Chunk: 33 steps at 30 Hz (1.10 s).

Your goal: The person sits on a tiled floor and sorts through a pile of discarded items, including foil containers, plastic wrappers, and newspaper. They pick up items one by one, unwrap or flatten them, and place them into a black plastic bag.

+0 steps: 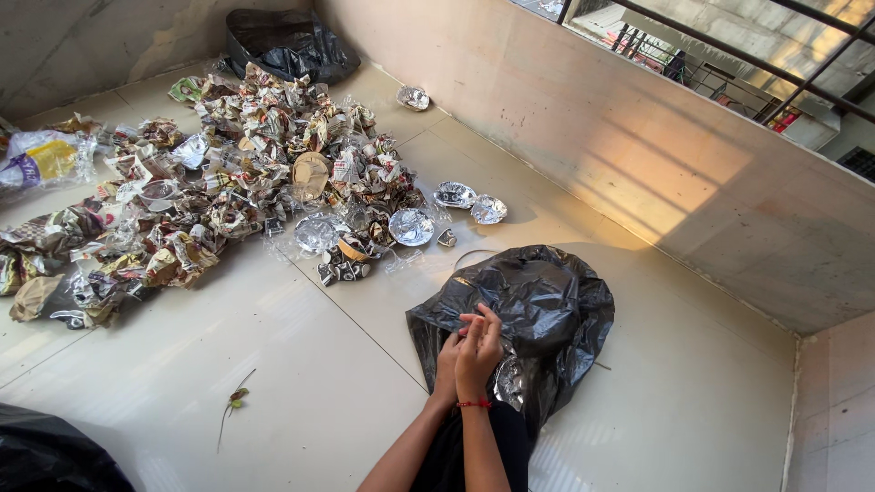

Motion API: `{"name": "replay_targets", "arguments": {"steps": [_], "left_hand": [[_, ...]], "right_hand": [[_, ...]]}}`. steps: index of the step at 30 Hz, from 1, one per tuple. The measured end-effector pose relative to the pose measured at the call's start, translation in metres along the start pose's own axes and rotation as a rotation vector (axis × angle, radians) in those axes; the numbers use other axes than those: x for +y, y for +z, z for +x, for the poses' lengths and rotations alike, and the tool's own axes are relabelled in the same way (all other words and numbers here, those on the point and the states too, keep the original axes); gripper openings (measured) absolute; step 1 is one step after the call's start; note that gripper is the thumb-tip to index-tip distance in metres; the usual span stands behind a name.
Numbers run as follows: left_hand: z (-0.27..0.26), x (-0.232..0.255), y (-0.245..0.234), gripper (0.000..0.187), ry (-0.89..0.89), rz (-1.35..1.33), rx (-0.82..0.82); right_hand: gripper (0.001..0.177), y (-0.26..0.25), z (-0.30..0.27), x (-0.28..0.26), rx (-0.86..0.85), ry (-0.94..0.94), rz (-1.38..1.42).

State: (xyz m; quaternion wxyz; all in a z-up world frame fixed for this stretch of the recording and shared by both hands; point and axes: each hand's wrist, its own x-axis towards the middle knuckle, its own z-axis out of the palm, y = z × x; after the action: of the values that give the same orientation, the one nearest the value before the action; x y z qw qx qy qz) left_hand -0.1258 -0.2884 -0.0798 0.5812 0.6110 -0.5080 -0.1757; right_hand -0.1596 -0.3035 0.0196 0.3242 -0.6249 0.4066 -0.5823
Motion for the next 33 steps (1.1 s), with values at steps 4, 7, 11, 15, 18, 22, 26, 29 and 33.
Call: {"name": "replay_targets", "arguments": {"steps": [4, 7, 11, 15, 18, 22, 26, 29, 33], "left_hand": [[0.010, -0.007, 0.022, 0.037, -0.107, 0.614, 0.170], [-0.005, -0.004, 0.009, 0.051, -0.231, 0.697, 0.196], [-0.023, -0.006, -0.044, 0.086, -0.290, 0.591, 0.114], [0.008, -0.045, -0.115, 0.052, -0.183, 0.703, 0.254], [0.079, -0.094, -0.171, 0.052, -0.155, 0.886, 0.287], [0.133, -0.133, -0.217, 0.074, -0.171, 1.076, 0.100], [0.141, -0.142, -0.230, 0.055, -0.179, 1.155, 0.012], [0.127, -0.125, -0.222, 0.049, -0.174, 0.895, 0.172], [0.075, -0.074, -0.223, 0.049, -0.201, 0.435, 0.066]], "right_hand": [[0.039, 0.000, 0.001, 0.004, 0.002, 0.009, 0.025], [0.040, 0.000, 0.006, 0.004, 0.026, 0.061, 0.018], [0.042, -0.001, 0.005, 0.001, 0.035, 0.134, 0.056], [0.044, 0.001, 0.003, 0.001, 0.011, 0.155, 0.073], [0.044, 0.007, 0.000, 0.004, -0.028, 0.141, 0.089], [0.045, 0.018, 0.001, 0.009, -0.078, 0.142, 0.108], [0.046, 0.023, 0.000, 0.016, -0.099, 0.145, 0.132], [0.050, 0.023, 0.004, 0.018, -0.112, 0.195, 0.157], [0.061, 0.020, 0.005, 0.008, -0.326, 0.358, 0.510]]}}
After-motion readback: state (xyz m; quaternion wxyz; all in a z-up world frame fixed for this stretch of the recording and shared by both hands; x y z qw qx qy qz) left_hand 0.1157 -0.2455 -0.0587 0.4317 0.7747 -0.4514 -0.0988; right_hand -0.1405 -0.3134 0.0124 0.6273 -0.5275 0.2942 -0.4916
